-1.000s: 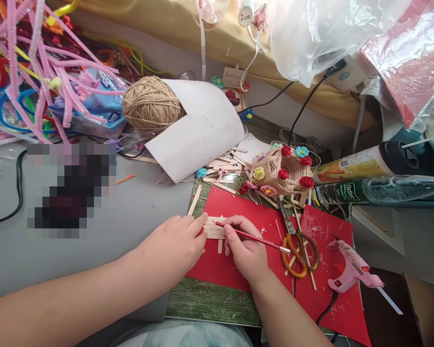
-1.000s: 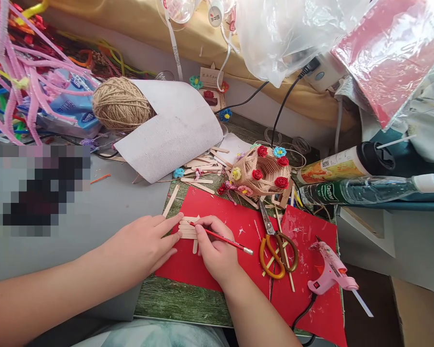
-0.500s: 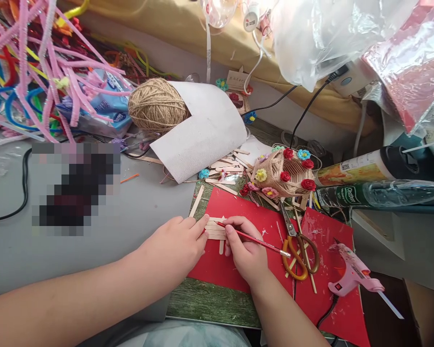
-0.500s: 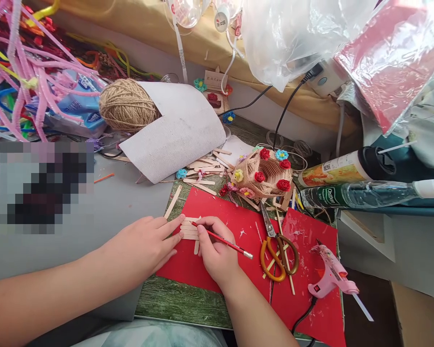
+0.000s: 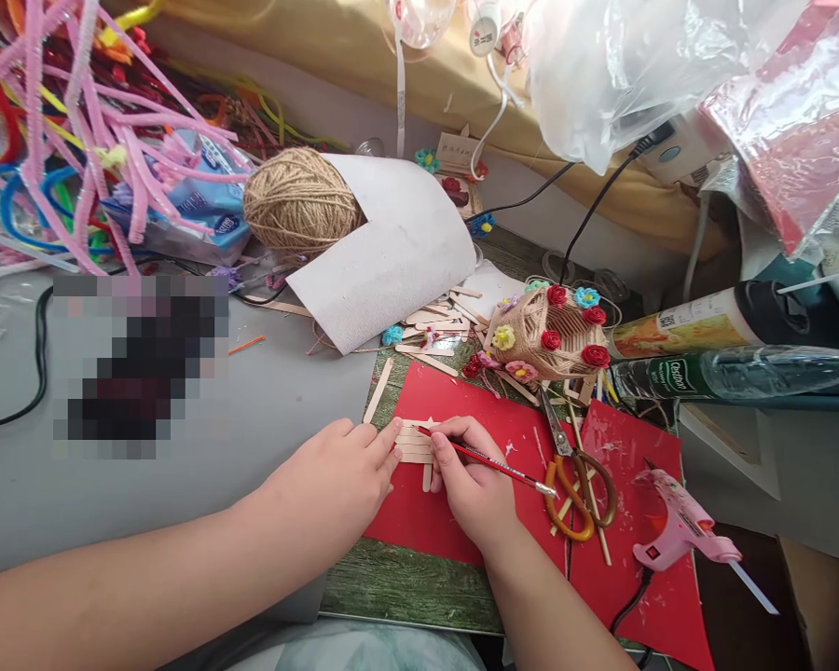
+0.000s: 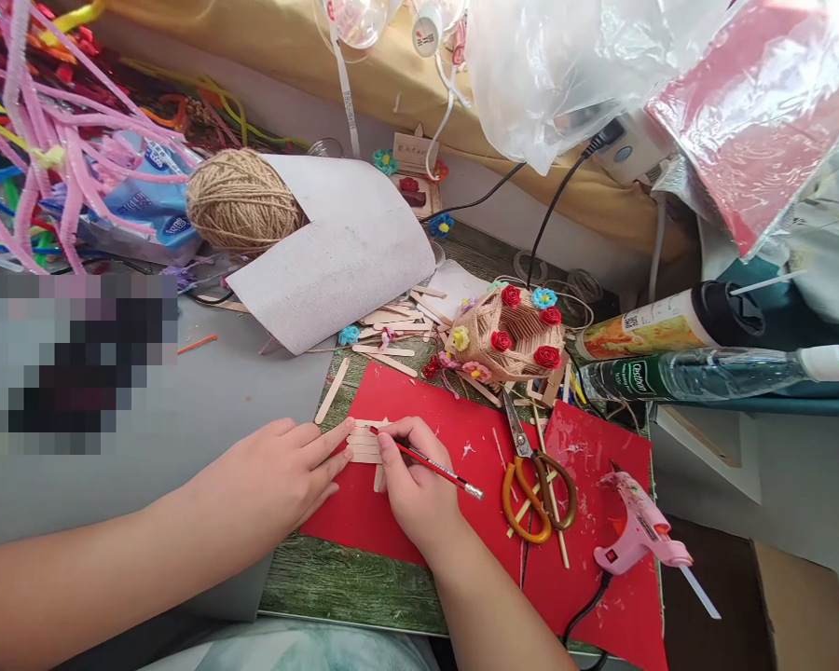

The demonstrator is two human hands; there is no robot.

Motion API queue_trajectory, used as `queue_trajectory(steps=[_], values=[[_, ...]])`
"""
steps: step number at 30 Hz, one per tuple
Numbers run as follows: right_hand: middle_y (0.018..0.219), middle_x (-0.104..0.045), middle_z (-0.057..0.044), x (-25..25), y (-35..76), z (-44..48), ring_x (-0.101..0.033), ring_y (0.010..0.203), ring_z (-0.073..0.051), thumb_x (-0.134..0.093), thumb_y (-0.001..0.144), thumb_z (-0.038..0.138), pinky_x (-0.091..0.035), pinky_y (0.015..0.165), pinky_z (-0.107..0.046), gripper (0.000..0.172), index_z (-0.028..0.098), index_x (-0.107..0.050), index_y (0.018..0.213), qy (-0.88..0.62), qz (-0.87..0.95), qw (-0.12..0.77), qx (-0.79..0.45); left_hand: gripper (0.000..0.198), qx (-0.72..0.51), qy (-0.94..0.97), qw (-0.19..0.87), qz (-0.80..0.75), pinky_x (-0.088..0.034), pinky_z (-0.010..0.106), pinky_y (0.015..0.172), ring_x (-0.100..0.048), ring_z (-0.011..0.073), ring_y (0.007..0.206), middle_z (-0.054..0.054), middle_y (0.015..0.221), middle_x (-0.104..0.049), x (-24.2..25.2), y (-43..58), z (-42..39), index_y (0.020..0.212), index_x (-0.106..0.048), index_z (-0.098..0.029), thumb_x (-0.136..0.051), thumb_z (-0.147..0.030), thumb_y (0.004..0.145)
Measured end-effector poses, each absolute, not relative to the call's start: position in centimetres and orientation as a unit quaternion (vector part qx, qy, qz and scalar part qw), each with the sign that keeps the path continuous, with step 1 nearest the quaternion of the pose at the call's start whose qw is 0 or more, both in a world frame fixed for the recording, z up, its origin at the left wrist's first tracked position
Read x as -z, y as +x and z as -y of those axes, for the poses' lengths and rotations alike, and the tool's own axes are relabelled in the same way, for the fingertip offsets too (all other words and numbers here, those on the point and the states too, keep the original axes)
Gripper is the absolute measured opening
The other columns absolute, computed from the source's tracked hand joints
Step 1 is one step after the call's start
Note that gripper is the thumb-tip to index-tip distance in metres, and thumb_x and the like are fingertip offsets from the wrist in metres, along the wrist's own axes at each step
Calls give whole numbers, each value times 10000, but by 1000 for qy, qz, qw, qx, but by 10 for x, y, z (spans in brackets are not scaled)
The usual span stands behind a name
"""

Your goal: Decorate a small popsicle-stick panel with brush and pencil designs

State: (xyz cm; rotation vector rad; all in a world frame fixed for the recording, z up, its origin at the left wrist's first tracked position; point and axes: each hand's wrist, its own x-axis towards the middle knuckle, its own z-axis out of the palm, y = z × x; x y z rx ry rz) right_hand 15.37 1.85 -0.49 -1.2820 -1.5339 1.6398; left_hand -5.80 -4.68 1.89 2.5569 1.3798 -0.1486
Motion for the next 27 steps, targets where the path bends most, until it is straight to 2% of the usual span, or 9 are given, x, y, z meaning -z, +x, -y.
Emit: queue_trajectory(steps=[5,14,21,27], values=[[583,-608,58,8,156,-19,-586,474,-140,-635,1043,450,-475,541,-276,228,234,-615,970,-482,564,273,-613,358,62,883,120,-450,-319,380,687,-614,232,924,136,1536,-600,-24,-59,46,1278,-743,-206,-675,-322,946],[572,-587,64,12,156,-16,-565,464,-138,-627,1047,443,-499,539,-286,215,236,-616,991,-464,567,286,-617,292,52,876,104,-469,-328,384,692,-604,228,913,132,1422,-666,-28,-56,45,1217,-756,-206,-612,-312,987],[606,-610,48,10,157,-15,-587,480,-141,-637,1036,471,-495,517,-273,247,227,-632,994,-468,567,285,-615,400,49,868,107,-483,-343,380,718,-595,244,964,148,1439,-633,-23,-53,49,1303,-715,-196,-677,-376,948],[609,-596,52,10,157,-14,-586,468,-136,-652,1027,481,-485,496,-262,264,220,-630,994,-474,553,294,-619,357,17,866,87,-491,-356,391,743,-573,254,1013,130,1551,-546,-17,-53,55,1248,-749,-238,-680,-411,943]])
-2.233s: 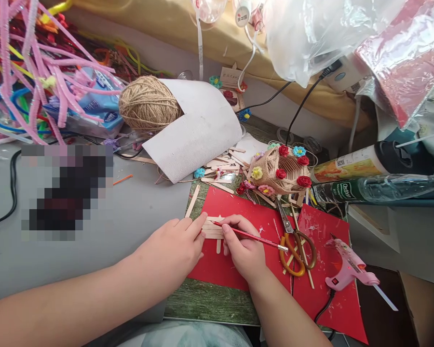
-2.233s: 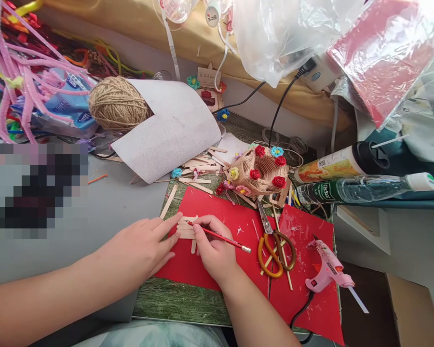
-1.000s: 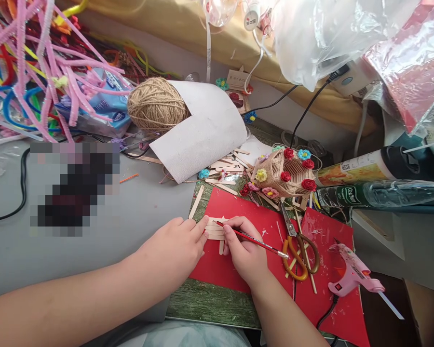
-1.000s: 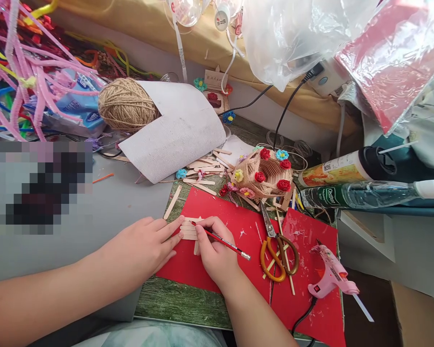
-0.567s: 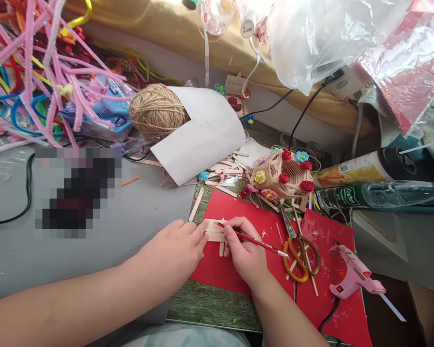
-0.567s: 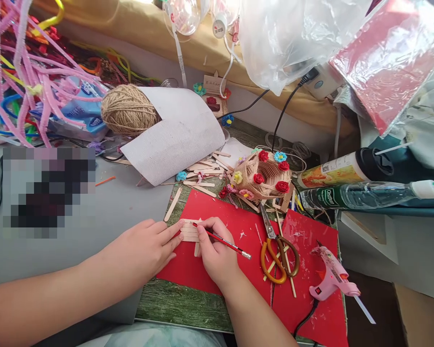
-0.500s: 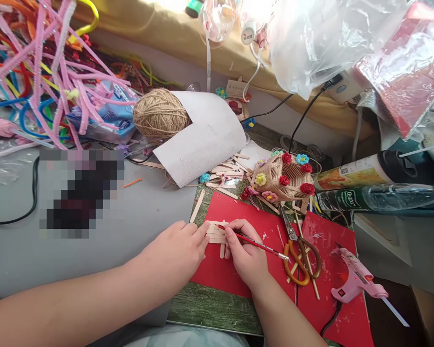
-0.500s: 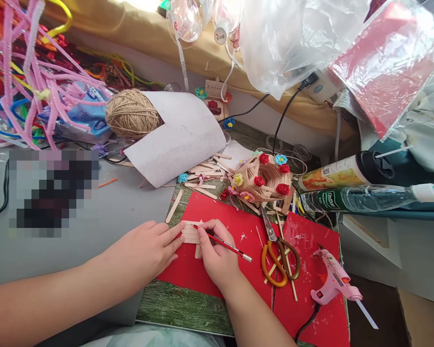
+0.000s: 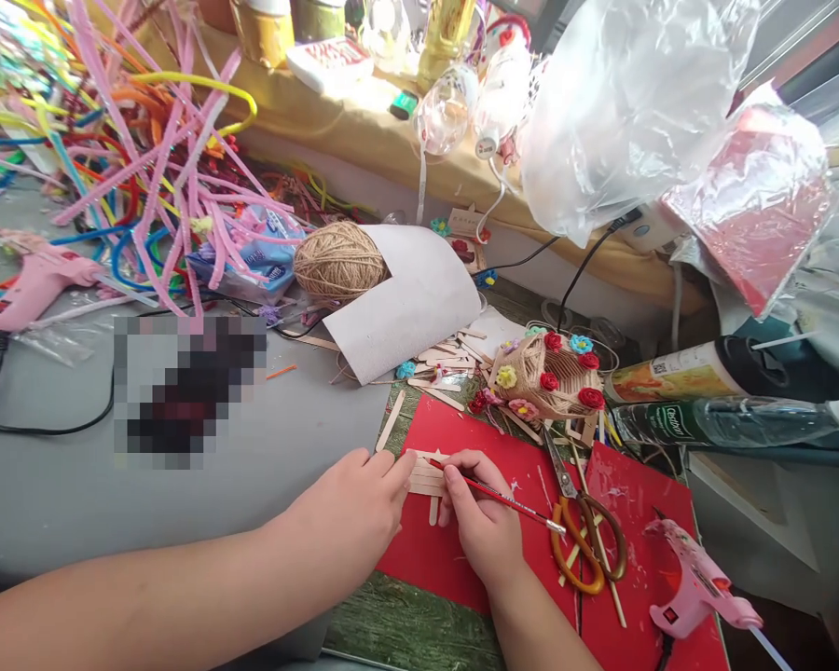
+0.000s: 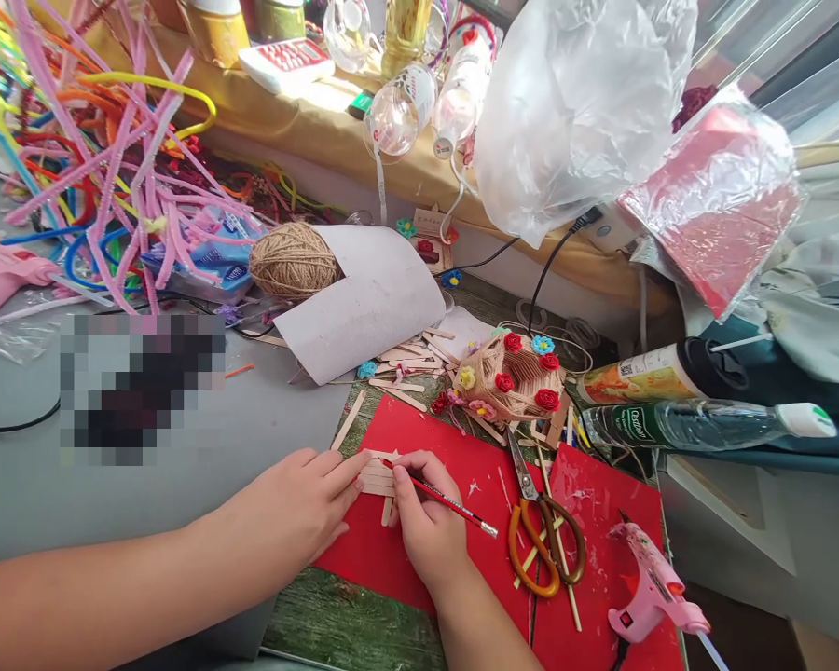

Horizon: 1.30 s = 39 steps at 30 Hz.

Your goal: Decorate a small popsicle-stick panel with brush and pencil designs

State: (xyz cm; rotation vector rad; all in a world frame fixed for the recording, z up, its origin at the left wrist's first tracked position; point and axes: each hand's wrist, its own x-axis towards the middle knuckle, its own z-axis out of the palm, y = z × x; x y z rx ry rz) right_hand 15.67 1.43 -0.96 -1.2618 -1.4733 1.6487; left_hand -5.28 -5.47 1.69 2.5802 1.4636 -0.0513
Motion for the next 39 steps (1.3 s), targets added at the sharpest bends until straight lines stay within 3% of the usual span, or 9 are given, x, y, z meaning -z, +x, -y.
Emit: queue_trajectory(steps=[7,14,21,29,39], values=[[611,-590,53,8,154,-18,-582,443,-131,-682,993,530,-487,458,-251,318,217,-628,970,-480,540,294,-626,471,2,869,105,-484,-396,397,846,-586,257,1055,151,1525,-555,-6,-51,59,1316,-729,-273,-754,-463,885],[632,-595,53,7,153,-20,-581,441,-112,-696,989,505,-475,448,-227,296,215,-640,968,-469,535,300,-635,464,45,867,131,-479,-413,359,721,-635,209,909,131,1558,-565,-6,-47,55,1308,-734,-237,-742,-424,884],[636,-594,52,10,156,-21,-581,446,-102,-722,978,481,-489,449,-217,284,205,-652,971,-468,518,301,-650,567,22,869,133,-476,-450,348,705,-668,207,915,157,1456,-635,1,-46,55,1434,-633,-181,-709,-366,903],[696,-590,34,12,165,-40,-505,510,-95,-833,879,437,-474,353,-175,277,209,-681,919,-434,365,331,-754,394,33,872,139,-468,-458,344,707,-687,200,885,143,1469,-651,-4,-49,51,1285,-733,-203,-703,-366,927],[701,-608,30,15,164,-40,-516,506,-89,-825,901,398,-495,345,-175,236,202,-699,936,-435,363,337,-752,287,0,871,121,-476,-460,354,669,-676,201,848,88,1435,-675,-2,-52,48,1186,-749,-236,-722,-331,916]])
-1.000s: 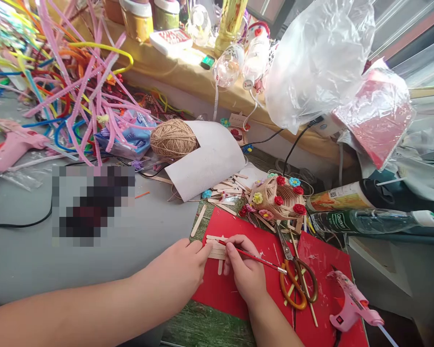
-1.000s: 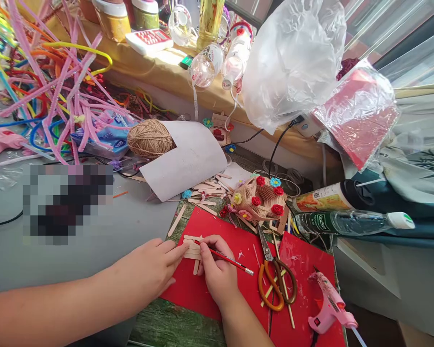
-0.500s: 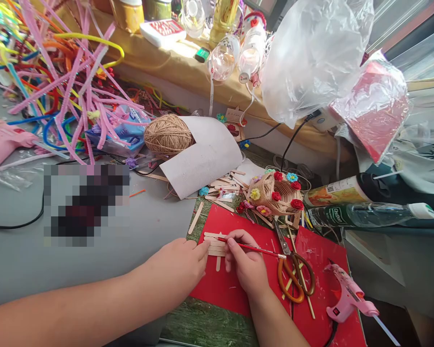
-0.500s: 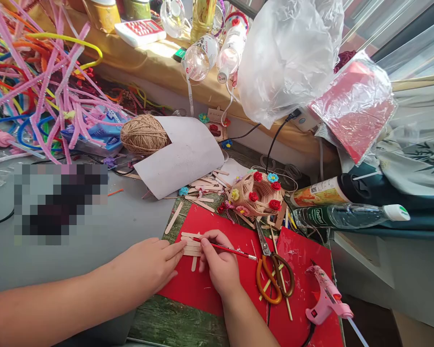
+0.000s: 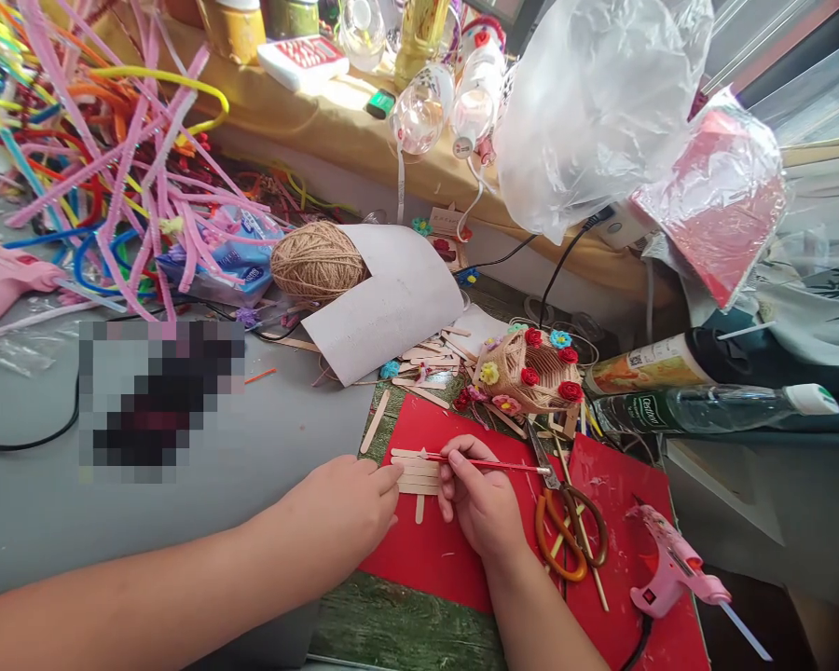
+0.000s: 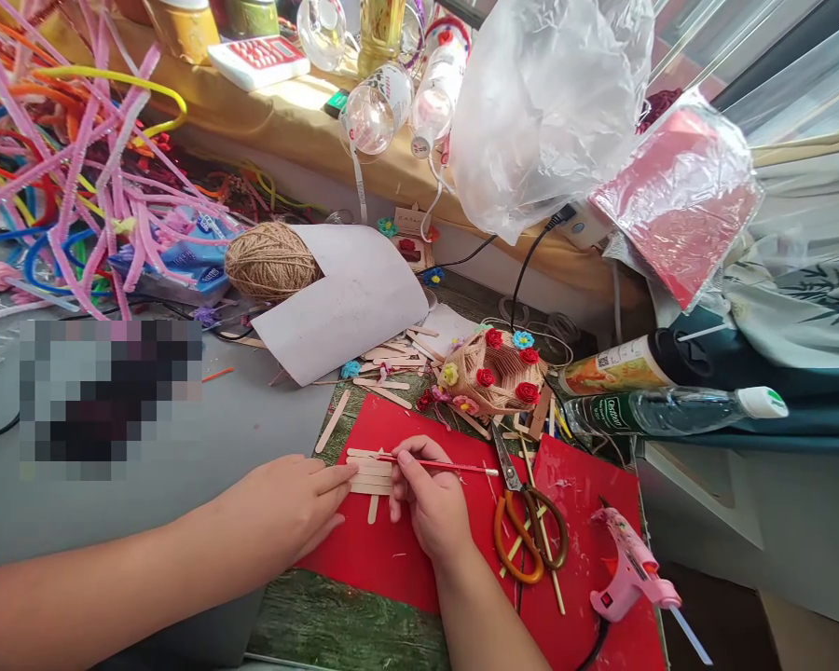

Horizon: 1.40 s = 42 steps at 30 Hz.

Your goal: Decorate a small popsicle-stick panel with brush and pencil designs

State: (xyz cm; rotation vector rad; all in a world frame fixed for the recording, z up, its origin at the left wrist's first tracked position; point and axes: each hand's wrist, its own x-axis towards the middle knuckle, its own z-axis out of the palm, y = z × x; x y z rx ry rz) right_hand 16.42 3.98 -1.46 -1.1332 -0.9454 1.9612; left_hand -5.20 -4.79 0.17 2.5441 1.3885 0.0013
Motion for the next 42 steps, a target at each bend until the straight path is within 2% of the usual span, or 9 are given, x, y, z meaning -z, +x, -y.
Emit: queue_trajectory(steps=[7,11,16,21,23,26,30,38,42], values=[[697,-609,36,15,165,-39,-519,499,-84,-826,899,404,-490,346,-170,244,201,-697,935,-434,366,337,-751,238,8,876,130,-465,-459,344,641,-680,206,837,109,1391,-689,-7,-52,43,1157,-742,-214,-666,-295,946],[699,-610,38,16,164,-39,-523,496,-85,-829,894,410,-485,346,-170,253,203,-690,938,-436,371,334,-749,322,14,871,138,-472,-472,339,683,-691,202,856,117,1464,-657,0,-52,48,1218,-738,-223,-716,-326,913],[711,-612,41,19,165,-34,-542,470,-84,-807,911,434,-497,365,-191,269,204,-675,956,-446,406,332,-726,418,25,861,159,-482,-466,319,698,-690,177,818,181,1507,-615,2,-48,55,1300,-716,-184,-723,-332,909],[659,-607,52,15,162,-25,-577,436,-89,-762,957,436,-501,418,-205,253,202,-666,960,-456,485,328,-671,495,57,867,161,-469,-436,348,635,-688,191,805,167,1579,-547,-7,-46,51,1375,-677,-207,-714,-334,898],[628,-599,59,12,160,-23,-590,430,-92,-744,973,436,-497,441,-207,250,203,-658,948,-455,503,330,-657,462,55,868,156,-469,-421,359,628,-676,199,812,149,1505,-609,-11,-47,48,1334,-694,-212,-719,-319,886],[605,-597,60,12,159,-22,-594,429,-102,-728,985,442,-498,452,-216,250,206,-653,959,-453,510,325,-655,309,20,871,137,-471,-402,369,654,-647,210,856,117,1354,-683,-14,-51,46,1180,-739,-217,-713,-307,886],[637,-601,51,16,161,-23,-603,454,-117,-727,982,449,-508,435,-229,249,212,-654,984,-457,499,320,-663,181,-26,867,110,-485,-386,379,680,-609,218,908,113,1407,-641,-13,-53,47,1053,-738,-207,-653,-317,937],[687,-612,40,15,161,-24,-603,464,-112,-749,957,472,-515,428,-229,285,202,-660,976,-459,502,320,-659,201,-53,858,94,-502,-394,371,707,-588,229,935,110,1359,-665,-5,-51,49,1088,-719,-205,-677,-313,924],[636,-605,52,13,161,-23,-598,442,-108,-741,965,472,-500,442,-223,282,204,-656,976,-463,507,318,-654,186,-46,861,103,-495,-405,374,719,-601,233,951,116,1372,-674,-7,-54,48,1078,-729,-204,-660,-296,932]])
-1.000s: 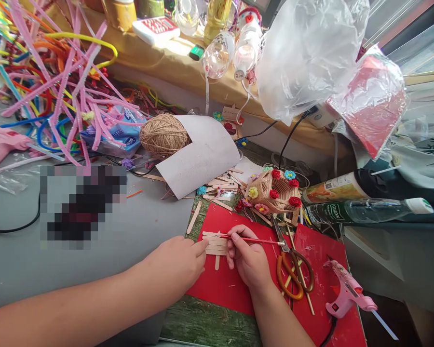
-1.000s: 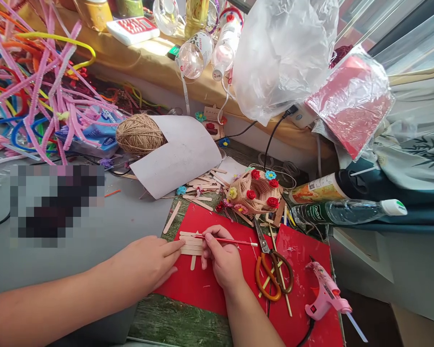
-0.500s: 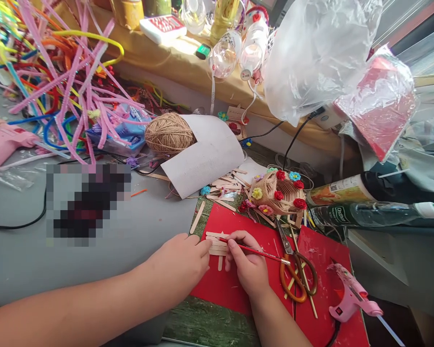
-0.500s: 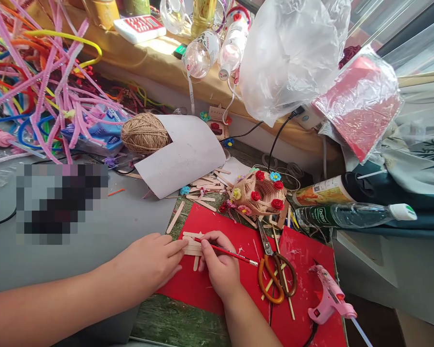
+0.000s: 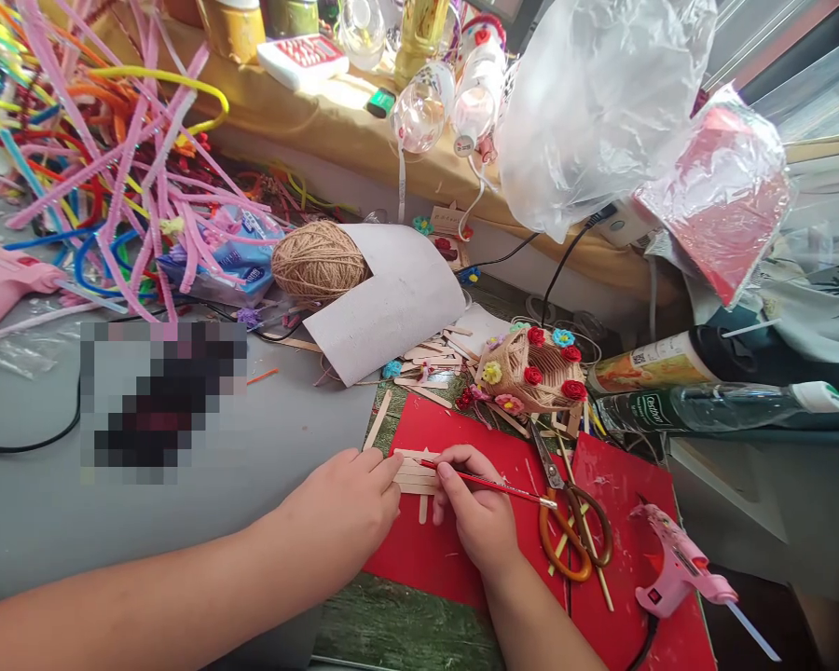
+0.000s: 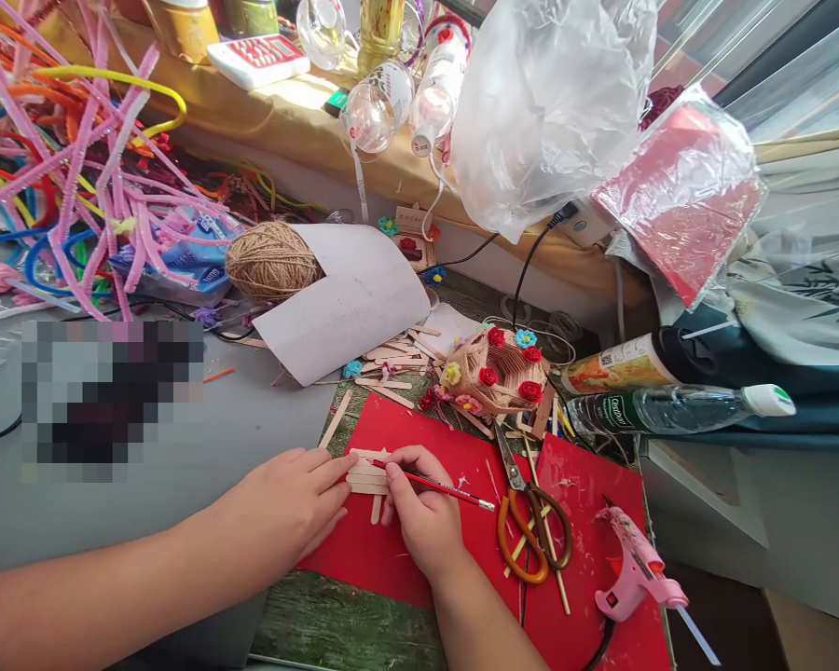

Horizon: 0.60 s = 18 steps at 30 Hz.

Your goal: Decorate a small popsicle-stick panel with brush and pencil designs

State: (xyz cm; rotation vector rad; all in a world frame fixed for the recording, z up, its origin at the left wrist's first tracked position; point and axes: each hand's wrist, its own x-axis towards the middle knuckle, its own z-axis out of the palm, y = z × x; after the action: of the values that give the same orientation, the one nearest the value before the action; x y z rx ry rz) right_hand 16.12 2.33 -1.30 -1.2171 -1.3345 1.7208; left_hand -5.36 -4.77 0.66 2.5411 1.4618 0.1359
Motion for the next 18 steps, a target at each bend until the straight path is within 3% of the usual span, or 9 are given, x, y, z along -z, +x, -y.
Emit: queue_trajectory(steps=[6,18], values=[[601,-608,55,11,161,-22,-601,433,-122,-713,988,458,-491,472,-243,250,214,-659,970,-460,519,323,-644,315,-5,866,120,-486,-414,378,718,-629,237,941,127,1477,-637,-8,-54,50,1227,-726,-212,-671,-305,931],[692,-629,31,9,160,-16,-649,491,-157,-684,1007,368,-529,526,-304,135,240,-660,1041,-444,542,359,-617,311,32,866,134,-482,-413,369,709,-627,244,947,157,1434,-633,-19,-52,51,1232,-737,-204,-671,-293,941]])
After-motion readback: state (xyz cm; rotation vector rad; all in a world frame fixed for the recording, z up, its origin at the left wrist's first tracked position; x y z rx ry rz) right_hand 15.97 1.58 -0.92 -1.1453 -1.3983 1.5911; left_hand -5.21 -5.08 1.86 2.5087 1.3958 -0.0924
